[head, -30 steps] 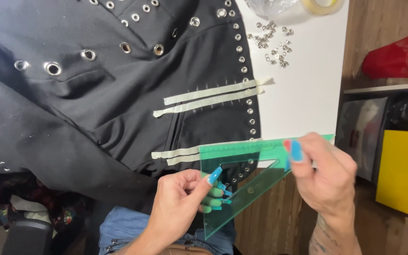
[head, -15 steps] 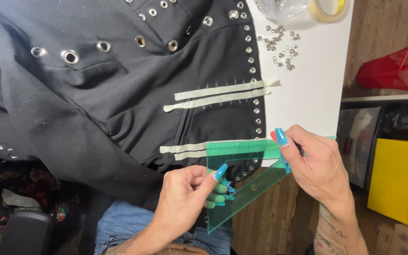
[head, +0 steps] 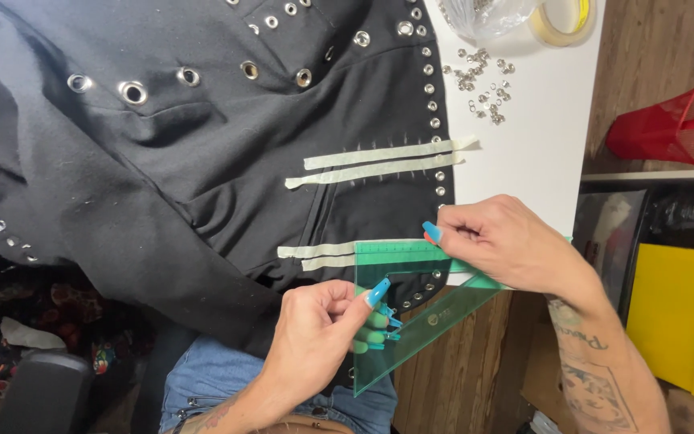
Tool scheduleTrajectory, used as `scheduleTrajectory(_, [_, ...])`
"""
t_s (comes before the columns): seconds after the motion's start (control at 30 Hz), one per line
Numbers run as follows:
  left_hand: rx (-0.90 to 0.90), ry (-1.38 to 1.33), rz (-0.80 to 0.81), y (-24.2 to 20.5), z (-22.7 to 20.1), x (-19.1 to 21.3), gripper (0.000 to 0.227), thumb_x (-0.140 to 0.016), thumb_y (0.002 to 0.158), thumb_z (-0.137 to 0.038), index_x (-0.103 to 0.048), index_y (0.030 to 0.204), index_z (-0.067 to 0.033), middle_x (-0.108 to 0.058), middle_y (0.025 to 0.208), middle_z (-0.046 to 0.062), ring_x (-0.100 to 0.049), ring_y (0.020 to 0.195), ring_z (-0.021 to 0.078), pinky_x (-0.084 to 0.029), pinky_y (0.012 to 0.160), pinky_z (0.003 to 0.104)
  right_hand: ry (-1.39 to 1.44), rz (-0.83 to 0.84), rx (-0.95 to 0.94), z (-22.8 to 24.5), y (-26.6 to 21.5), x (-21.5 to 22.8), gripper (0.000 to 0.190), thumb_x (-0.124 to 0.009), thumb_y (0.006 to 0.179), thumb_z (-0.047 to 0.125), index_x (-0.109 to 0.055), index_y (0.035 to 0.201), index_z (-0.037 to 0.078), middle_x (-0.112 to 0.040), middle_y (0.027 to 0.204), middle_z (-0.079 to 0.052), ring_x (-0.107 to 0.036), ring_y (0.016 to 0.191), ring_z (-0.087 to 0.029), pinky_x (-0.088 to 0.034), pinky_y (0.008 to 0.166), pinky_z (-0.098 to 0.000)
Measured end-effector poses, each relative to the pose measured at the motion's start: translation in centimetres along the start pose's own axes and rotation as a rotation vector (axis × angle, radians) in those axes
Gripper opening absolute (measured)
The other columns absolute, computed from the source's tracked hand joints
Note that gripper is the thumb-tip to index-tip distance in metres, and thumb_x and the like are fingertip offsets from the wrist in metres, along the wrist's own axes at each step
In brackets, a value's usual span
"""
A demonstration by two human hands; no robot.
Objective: Using a triangle ruler to measure and align a black garment while handling small metal studs
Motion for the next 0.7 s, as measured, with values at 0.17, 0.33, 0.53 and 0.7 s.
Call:
scheduleTrajectory(0.17, [-0.040, 0.074, -0.016, 0.0, 0.0, 0.3, 0.028, -0.058, 0.079, -0.019, -0.055, 0.054, -0.0060, -0.055, 0.047, 0.000, -0.057, 0.046, 0.0063, -0.050, 0.046, 0.020, 0.003, 0.016, 0.035, 0.3, 0.2, 0.1, 0.031, -0.049, 0.080, 0.016, -0.030, 0.055, 0.011, -0.022, 0.050, 0.001, -0.019, 0.052, -0.013, -0.023, 0.046, -0.0263])
scheduleTrajectory(0.33, [-0.067, 0.078, -0.016, 0.1, 0.1, 0.3, 0.030, -0.059, 0.079, -0.019, -0.054, 0.052, -0.0066, -0.049, 0.040, -0.004, -0.055, 0.043, 0.0032, -0.050, 0.044, 0.020, -0.038, 0.014, 0.060, 0.4, 0.4, 0.2, 0.030, -0.049, 0.078, 0.017, -0.030, 0.055, 0.012, -0.021, 0.050, 0.001, -0.019, 0.053, -0.013, -0.023, 0.046, -0.0269])
scheduleTrajectory(0.53, [-0.068, 0.081, -0.019, 0.1, 0.4, 0.4, 0.030, -0.059, 0.079, -0.019, -0.054, 0.052, -0.0067, -0.048, 0.040, -0.004, -0.057, 0.042, 0.0042, -0.050, 0.044, 0.020, -0.109, -0.037, 0.151, 1.0, 0.3, 0.3, 0.027, -0.047, 0.076, 0.014, -0.030, 0.055, 0.012, -0.020, 0.051, 0.000, -0.017, 0.053, -0.014, -0.023, 0.045, -0.0285])
scheduleTrajectory(0.7, [-0.087, 0.115, -0.012, -0.1, -0.1, 0.5, 0.031, -0.058, 0.080, -0.020, -0.056, 0.051, -0.0070, -0.043, 0.036, -0.004, -0.059, 0.042, 0.0047, -0.052, 0.046, 0.019, 0.000, -0.160, 0.058, 0.5, -0.2, 1.1, 0.029, -0.046, 0.080, 0.011, -0.029, 0.057, 0.011, -0.022, 0.049, 0.002, -0.020, 0.049, -0.011, -0.023, 0.046, -0.0265])
Point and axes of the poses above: each hand's wrist, its own y-axis towards the middle knuckle, its own x-axis out of the back of the hand, z = x × y, the point moved 7 cm from there along y, towards the middle knuckle
